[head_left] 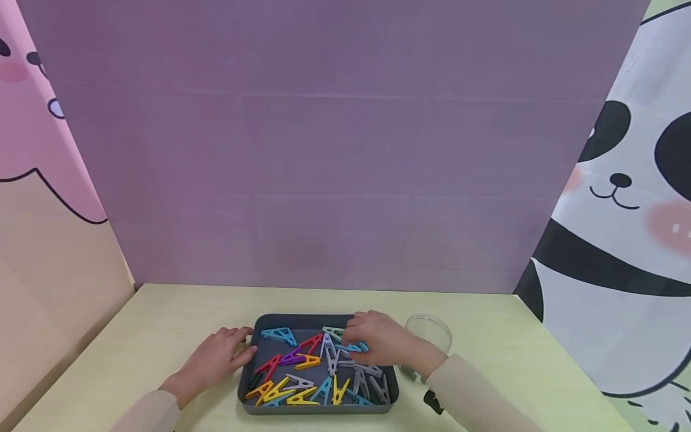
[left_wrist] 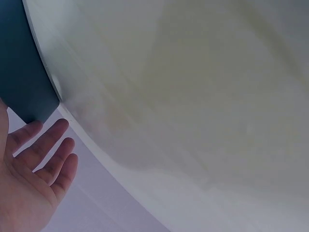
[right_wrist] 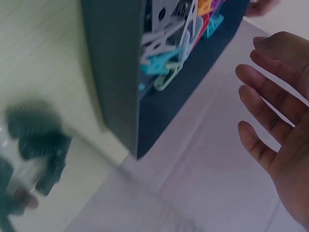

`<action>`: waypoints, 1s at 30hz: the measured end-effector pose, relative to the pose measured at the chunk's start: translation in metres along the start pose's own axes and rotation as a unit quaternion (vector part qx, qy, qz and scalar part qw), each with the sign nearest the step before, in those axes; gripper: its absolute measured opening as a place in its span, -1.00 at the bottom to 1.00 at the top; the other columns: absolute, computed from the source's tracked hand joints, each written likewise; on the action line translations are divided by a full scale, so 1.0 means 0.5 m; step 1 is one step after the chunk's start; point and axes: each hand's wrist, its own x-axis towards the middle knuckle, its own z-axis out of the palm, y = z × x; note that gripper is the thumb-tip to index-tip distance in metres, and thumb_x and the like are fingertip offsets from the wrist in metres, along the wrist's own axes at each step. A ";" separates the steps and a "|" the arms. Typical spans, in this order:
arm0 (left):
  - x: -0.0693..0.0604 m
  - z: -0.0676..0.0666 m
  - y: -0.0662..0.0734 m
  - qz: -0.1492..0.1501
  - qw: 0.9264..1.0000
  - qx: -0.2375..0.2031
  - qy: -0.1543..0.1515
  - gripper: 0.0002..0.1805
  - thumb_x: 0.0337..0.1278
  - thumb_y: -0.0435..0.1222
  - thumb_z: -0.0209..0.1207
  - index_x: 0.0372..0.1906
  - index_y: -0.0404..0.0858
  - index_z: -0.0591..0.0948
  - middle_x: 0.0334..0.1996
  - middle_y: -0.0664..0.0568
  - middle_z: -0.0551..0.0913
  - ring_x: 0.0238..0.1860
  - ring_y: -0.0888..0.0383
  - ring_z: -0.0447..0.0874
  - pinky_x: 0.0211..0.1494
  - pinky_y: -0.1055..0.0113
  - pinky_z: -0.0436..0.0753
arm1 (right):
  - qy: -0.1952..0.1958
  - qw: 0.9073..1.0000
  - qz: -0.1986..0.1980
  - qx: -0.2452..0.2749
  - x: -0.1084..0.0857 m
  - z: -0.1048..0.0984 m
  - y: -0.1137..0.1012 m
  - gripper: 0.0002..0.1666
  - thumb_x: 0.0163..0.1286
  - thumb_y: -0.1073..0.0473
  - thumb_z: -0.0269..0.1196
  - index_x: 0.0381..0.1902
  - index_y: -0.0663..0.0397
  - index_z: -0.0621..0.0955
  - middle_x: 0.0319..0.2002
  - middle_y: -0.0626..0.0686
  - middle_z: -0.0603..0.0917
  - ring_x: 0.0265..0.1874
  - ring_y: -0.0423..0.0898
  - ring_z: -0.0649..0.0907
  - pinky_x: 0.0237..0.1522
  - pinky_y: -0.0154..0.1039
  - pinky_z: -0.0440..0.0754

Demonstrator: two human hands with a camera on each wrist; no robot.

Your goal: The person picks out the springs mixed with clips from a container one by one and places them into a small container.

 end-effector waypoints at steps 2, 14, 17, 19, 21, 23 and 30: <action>0.000 0.000 0.000 0.001 1.000 0.000 0.000 -0.55 0.12 0.02 0.10 0.01 -0.18 0.52 -0.12 0.02 0.64 -0.07 0.04 0.54 0.07 0.02 0.51 | -0.012 1.000 -0.006 -0.004 0.014 0.002 -0.009 -0.84 0.12 0.03 0.31 -0.31 -0.14 0.64 -0.41 -0.20 0.61 -0.38 -0.31 0.47 -0.36 -0.43 0.43; 0.000 0.003 -0.005 -0.001 1.000 0.000 0.003 -0.55 0.12 0.02 0.11 0.01 -0.16 0.52 -0.13 0.03 0.64 -0.08 0.06 0.53 0.06 0.02 0.51 | -0.044 0.998 -0.043 -0.027 0.097 0.024 -0.050 -0.80 0.15 -0.02 0.27 -0.22 -0.23 0.65 -0.28 -0.28 0.64 -0.27 -0.31 0.51 -0.16 -0.37 0.50; 0.001 0.002 -0.006 -0.003 1.000 0.001 0.003 -0.56 0.12 0.02 0.11 0.01 -0.16 0.52 -0.14 0.04 0.64 -0.09 0.07 0.53 0.06 0.03 0.51 | -0.048 0.997 -0.050 -0.020 0.120 0.032 -0.057 -0.80 0.14 -0.01 0.29 -0.24 -0.22 0.64 -0.30 -0.28 0.64 -0.31 -0.33 0.49 -0.25 -0.45 0.46; 0.000 0.001 -0.006 0.000 1.000 0.001 0.003 -0.56 0.12 0.01 0.11 0.01 -0.16 0.52 -0.15 0.04 0.64 -0.10 0.07 0.53 0.04 0.03 0.52 | -0.050 0.997 -0.055 -0.020 0.136 0.038 -0.063 -0.81 0.14 -0.02 0.29 -0.25 -0.22 0.64 -0.33 -0.28 0.63 -0.35 -0.34 0.47 -0.32 -0.51 0.41; 0.001 0.001 -0.006 0.002 1.000 0.002 0.003 -0.57 0.12 0.00 0.11 0.01 -0.17 0.53 -0.15 0.03 0.64 -0.11 0.06 0.54 0.03 0.03 0.53 | -0.051 0.997 -0.058 -0.021 0.150 0.046 -0.069 -0.80 0.13 -0.04 0.30 -0.26 -0.21 0.64 -0.37 -0.27 0.62 -0.39 -0.35 0.44 -0.39 -0.54 0.35; 0.001 0.001 -0.005 0.002 1.000 0.004 0.003 -0.57 0.12 0.00 0.11 0.00 -0.17 0.53 -0.16 0.03 0.65 -0.12 0.06 0.54 0.02 0.04 0.53 | -0.050 0.997 -0.062 -0.020 0.163 0.056 -0.075 -0.78 0.13 -0.05 0.30 -0.25 -0.22 0.64 -0.39 -0.27 0.62 -0.42 -0.36 0.42 -0.42 -0.56 0.30; -0.001 -0.001 -0.005 0.005 1.000 0.006 0.003 -0.57 0.13 0.00 0.11 0.01 -0.16 0.53 -0.15 0.04 0.65 -0.13 0.08 0.55 0.01 0.04 0.53 | -0.063 0.995 -0.068 0.024 0.195 0.085 -0.095 -0.78 0.15 -0.04 0.28 -0.22 -0.20 0.64 -0.40 -0.26 0.63 -0.44 -0.39 0.41 -0.46 -0.62 0.28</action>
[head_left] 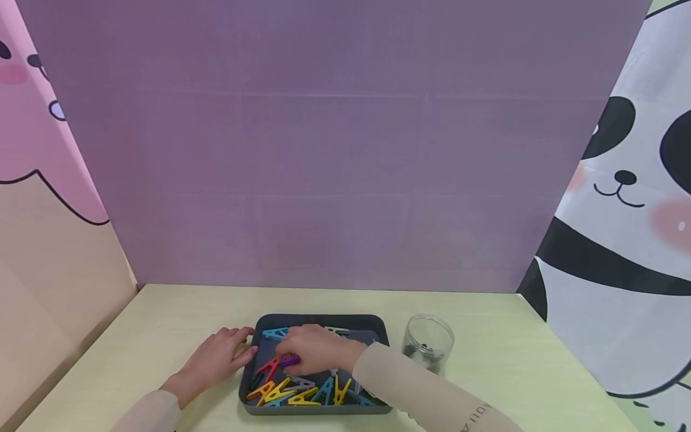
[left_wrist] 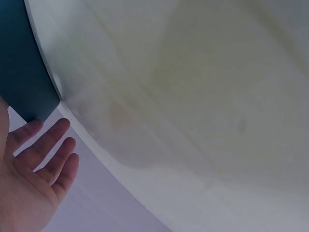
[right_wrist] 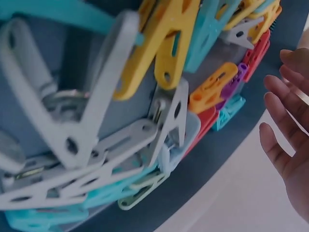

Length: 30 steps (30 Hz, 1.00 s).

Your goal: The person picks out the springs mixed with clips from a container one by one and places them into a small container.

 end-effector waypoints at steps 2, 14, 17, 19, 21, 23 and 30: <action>0.000 0.000 0.000 0.003 1.000 0.000 0.003 -0.58 0.13 -0.01 0.11 0.01 -0.17 0.53 -0.15 0.04 0.65 -0.14 0.09 0.55 0.00 0.04 0.54 | -0.005 1.000 0.002 0.019 0.009 0.003 -0.004 -0.80 0.16 -0.02 0.28 -0.23 -0.20 0.63 -0.40 -0.26 0.62 -0.44 -0.39 0.42 -0.46 -0.62 0.29; -0.001 0.000 -0.002 0.014 1.000 -0.003 0.013 -0.59 0.13 -0.04 0.12 0.00 -0.19 0.53 -0.17 0.03 0.65 -0.17 0.10 0.56 -0.03 0.07 0.55 | -0.012 0.999 0.014 0.036 0.040 0.024 -0.010 -0.83 0.18 -0.02 0.27 -0.25 -0.20 0.61 -0.44 -0.25 0.58 -0.46 -0.39 0.40 -0.49 -0.61 0.29; -0.002 0.001 -0.001 0.017 1.000 -0.005 0.015 -0.60 0.14 -0.04 0.11 0.00 -0.19 0.53 -0.17 0.03 0.65 -0.15 0.07 0.56 -0.02 0.05 0.55 | -0.016 0.999 0.012 0.034 0.045 0.029 -0.009 -0.83 0.19 -0.03 0.26 -0.25 -0.21 0.61 -0.45 -0.25 0.57 -0.46 -0.39 0.40 -0.49 -0.61 0.29; -0.002 0.002 -0.002 0.020 1.000 -0.003 0.018 -0.60 0.15 -0.04 0.10 0.01 -0.18 0.53 -0.17 0.03 0.65 -0.14 0.06 0.57 -0.02 0.04 0.55 | -0.018 0.999 0.007 0.033 0.049 0.031 -0.008 -0.83 0.20 -0.03 0.25 -0.24 -0.22 0.61 -0.45 -0.26 0.57 -0.45 -0.39 0.41 -0.49 -0.61 0.30; -0.001 0.003 -0.004 0.023 1.000 0.000 0.020 -0.60 0.16 -0.04 0.09 0.02 -0.18 0.53 -0.17 0.03 0.65 -0.14 0.06 0.57 -0.02 0.04 0.54 | -0.018 0.999 0.001 0.031 0.053 0.035 -0.007 -0.82 0.20 -0.04 0.25 -0.22 -0.23 0.61 -0.44 -0.26 0.56 -0.45 -0.39 0.41 -0.48 -0.62 0.30; -0.001 0.004 -0.004 0.023 1.000 0.002 0.020 -0.59 0.16 -0.04 0.08 0.02 -0.17 0.52 -0.17 0.03 0.65 -0.14 0.07 0.56 -0.03 0.05 0.54 | -0.017 0.999 -0.004 0.028 0.055 0.038 -0.006 -0.80 0.21 -0.04 0.24 -0.20 -0.23 0.61 -0.41 -0.26 0.57 -0.44 -0.39 0.42 -0.47 -0.62 0.31; -0.001 0.003 -0.005 0.016 1.000 0.000 0.008 -0.59 0.16 -0.04 0.09 0.03 -0.17 0.52 -0.17 0.05 0.65 -0.15 0.09 0.56 -0.04 0.06 0.54 | -0.013 0.999 -0.013 0.026 0.057 0.043 -0.007 -0.74 0.22 -0.06 0.22 -0.12 -0.24 0.61 -0.32 -0.23 0.59 -0.41 -0.39 0.44 -0.45 -0.63 0.33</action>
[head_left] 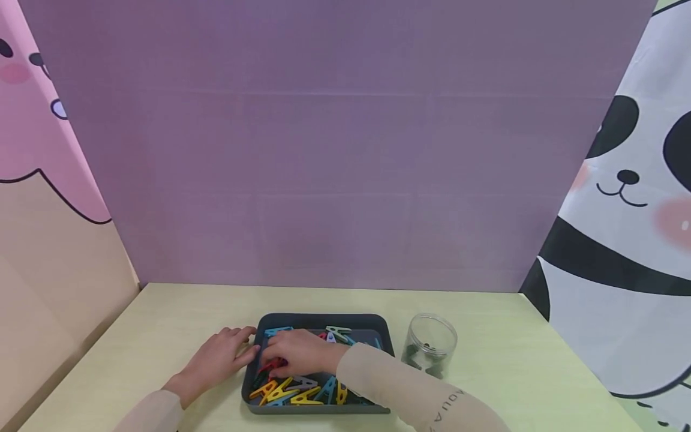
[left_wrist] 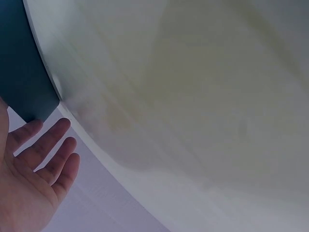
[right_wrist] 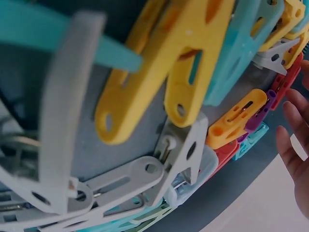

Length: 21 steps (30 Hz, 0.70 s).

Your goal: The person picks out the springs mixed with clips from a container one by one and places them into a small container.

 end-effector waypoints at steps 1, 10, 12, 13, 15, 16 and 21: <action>0.000 0.000 0.000 -0.001 1.000 0.000 -0.001 -0.59 0.16 -0.04 0.09 0.03 -0.17 0.52 -0.18 0.05 0.65 -0.15 0.09 0.56 -0.04 0.06 0.54 | 0.000 1.000 -0.001 0.002 0.000 0.000 0.000 -0.74 0.23 -0.05 0.22 -0.11 -0.23 0.61 -0.32 -0.22 0.59 -0.41 -0.39 0.44 -0.46 -0.63 0.33; -0.002 -0.002 0.002 -0.002 1.000 -0.007 -0.002 -0.60 0.15 -0.05 0.10 0.03 -0.17 0.52 -0.19 0.05 0.65 -0.15 0.09 0.55 -0.02 0.06 0.54 | 0.003 1.000 -0.007 0.009 -0.002 0.008 -0.001 -0.76 0.26 -0.04 0.19 -0.11 -0.26 0.60 -0.28 -0.21 0.52 -0.44 -0.41 0.40 -0.47 -0.65 0.29; -0.002 -0.002 0.001 -0.002 1.000 -0.008 -0.001 -0.60 0.15 -0.05 0.10 0.03 -0.17 0.52 -0.18 0.05 0.65 -0.15 0.09 0.55 -0.02 0.06 0.54 | 0.003 1.000 -0.008 0.008 -0.002 0.009 -0.001 -0.77 0.27 -0.04 0.18 -0.11 -0.27 0.60 -0.27 -0.21 0.52 -0.44 -0.42 0.40 -0.45 -0.66 0.29; -0.002 -0.002 0.001 -0.001 1.000 -0.009 -0.001 -0.59 0.15 -0.05 0.10 0.03 -0.17 0.52 -0.18 0.05 0.65 -0.15 0.08 0.55 -0.02 0.05 0.54 | 0.004 1.000 -0.008 0.010 -0.002 0.009 -0.001 -0.77 0.27 -0.04 0.18 -0.12 -0.27 0.61 -0.27 -0.21 0.52 -0.44 -0.42 0.40 -0.45 -0.66 0.30; -0.002 -0.002 0.001 -0.001 1.000 -0.010 -0.001 -0.60 0.15 -0.05 0.10 0.03 -0.17 0.52 -0.18 0.05 0.65 -0.14 0.08 0.55 -0.01 0.05 0.54 | 0.004 1.000 -0.008 0.012 -0.001 0.009 -0.001 -0.78 0.27 -0.04 0.18 -0.12 -0.27 0.61 -0.26 -0.21 0.52 -0.43 -0.42 0.41 -0.43 -0.66 0.31; -0.002 -0.002 0.001 -0.001 1.000 -0.012 -0.002 -0.59 0.15 -0.05 0.10 0.03 -0.17 0.52 -0.17 0.05 0.65 -0.14 0.08 0.55 -0.01 0.05 0.54 | 0.004 1.000 -0.008 0.014 -0.001 0.009 -0.001 -0.78 0.27 -0.03 0.18 -0.12 -0.27 0.61 -0.25 -0.21 0.53 -0.42 -0.43 0.41 -0.42 -0.66 0.31; -0.001 -0.003 0.002 -0.004 1.000 -0.014 -0.006 -0.59 0.16 -0.04 0.09 0.04 -0.16 0.52 -0.16 0.05 0.65 -0.13 0.09 0.55 0.01 0.04 0.53 | 0.003 0.999 -0.008 0.031 -0.002 0.010 0.001 -0.80 0.27 0.01 0.19 -0.14 -0.27 0.62 -0.17 -0.23 0.55 -0.33 -0.46 0.46 -0.29 -0.67 0.37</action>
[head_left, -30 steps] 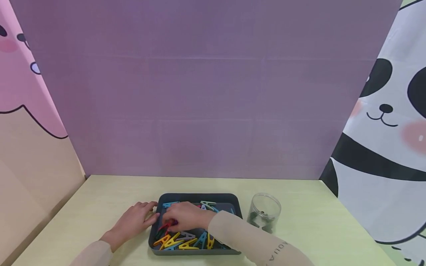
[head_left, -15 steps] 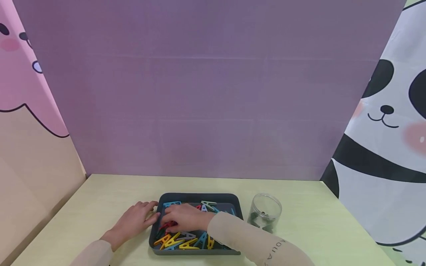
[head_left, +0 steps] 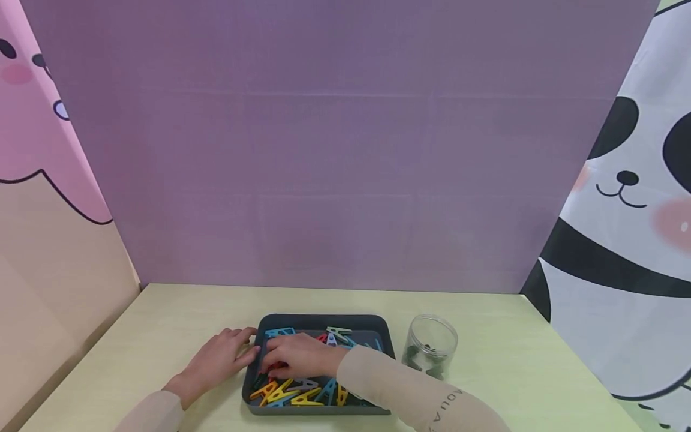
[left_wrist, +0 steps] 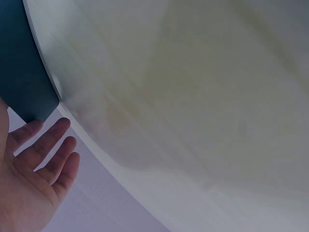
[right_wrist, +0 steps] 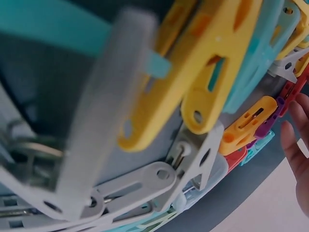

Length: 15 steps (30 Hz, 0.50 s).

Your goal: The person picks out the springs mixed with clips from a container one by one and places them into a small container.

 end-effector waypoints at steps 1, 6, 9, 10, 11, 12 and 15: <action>0.000 0.000 0.000 0.000 1.000 0.000 0.000 -0.59 0.16 -0.03 0.09 0.04 -0.16 0.52 -0.15 0.05 0.64 -0.13 0.09 0.55 0.01 0.04 0.53 | 0.000 1.000 0.000 0.002 0.000 0.001 0.000 -0.80 0.27 0.02 0.19 -0.14 -0.28 0.63 -0.15 -0.24 0.55 -0.31 -0.46 0.47 -0.26 -0.67 0.38; 0.001 -0.001 -0.001 -0.002 1.000 -0.001 0.001 -0.58 0.17 -0.03 0.08 0.05 -0.16 0.51 -0.15 0.05 0.65 -0.13 0.09 0.55 0.01 0.05 0.53 | 0.000 1.000 0.003 0.005 0.001 0.002 0.002 -0.81 0.27 0.05 0.19 -0.15 -0.27 0.63 -0.15 -0.23 0.55 -0.31 -0.46 0.47 -0.23 -0.66 0.39; 0.001 0.001 -0.001 -0.004 1.000 0.000 0.000 -0.59 0.17 -0.03 0.08 0.04 -0.16 0.51 -0.18 0.06 0.65 -0.15 0.11 0.55 0.00 0.06 0.53 | -0.003 1.000 0.005 0.005 0.001 0.002 0.002 -0.84 0.27 0.06 0.19 -0.18 -0.24 0.62 -0.19 -0.21 0.54 -0.36 -0.43 0.45 -0.31 -0.66 0.37; 0.001 0.001 -0.001 -0.004 1.000 0.001 0.000 -0.59 0.17 -0.04 0.08 0.04 -0.16 0.51 -0.18 0.07 0.65 -0.15 0.11 0.54 0.00 0.06 0.53 | -0.005 1.000 0.006 0.003 0.002 0.002 0.001 -0.85 0.27 0.05 0.19 -0.19 -0.24 0.62 -0.21 -0.20 0.54 -0.38 -0.43 0.44 -0.34 -0.66 0.37; 0.002 0.002 -0.001 -0.003 1.000 0.002 0.000 -0.59 0.16 -0.04 0.09 0.04 -0.16 0.51 -0.19 0.07 0.65 -0.15 0.11 0.54 -0.01 0.06 0.53 | -0.007 1.000 0.008 0.002 0.002 0.002 0.001 -0.85 0.27 0.05 0.19 -0.20 -0.23 0.62 -0.21 -0.20 0.53 -0.39 -0.42 0.44 -0.35 -0.66 0.36; 0.002 0.002 -0.001 -0.003 1.000 0.002 0.000 -0.59 0.16 -0.04 0.09 0.04 -0.16 0.51 -0.19 0.07 0.65 -0.15 0.11 0.55 -0.01 0.06 0.53 | -0.008 1.000 0.010 0.000 0.002 0.002 0.000 -0.86 0.28 0.05 0.19 -0.20 -0.23 0.62 -0.22 -0.20 0.53 -0.40 -0.41 0.43 -0.37 -0.65 0.36; 0.002 0.004 -0.002 -0.001 1.000 0.007 0.001 -0.60 0.17 -0.04 0.08 0.04 -0.16 0.51 -0.20 0.07 0.65 -0.15 0.10 0.55 -0.01 0.06 0.53 | -0.013 1.000 0.014 -0.004 0.002 0.002 -0.001 -0.86 0.28 0.05 0.19 -0.20 -0.23 0.62 -0.22 -0.20 0.53 -0.40 -0.42 0.43 -0.38 -0.65 0.36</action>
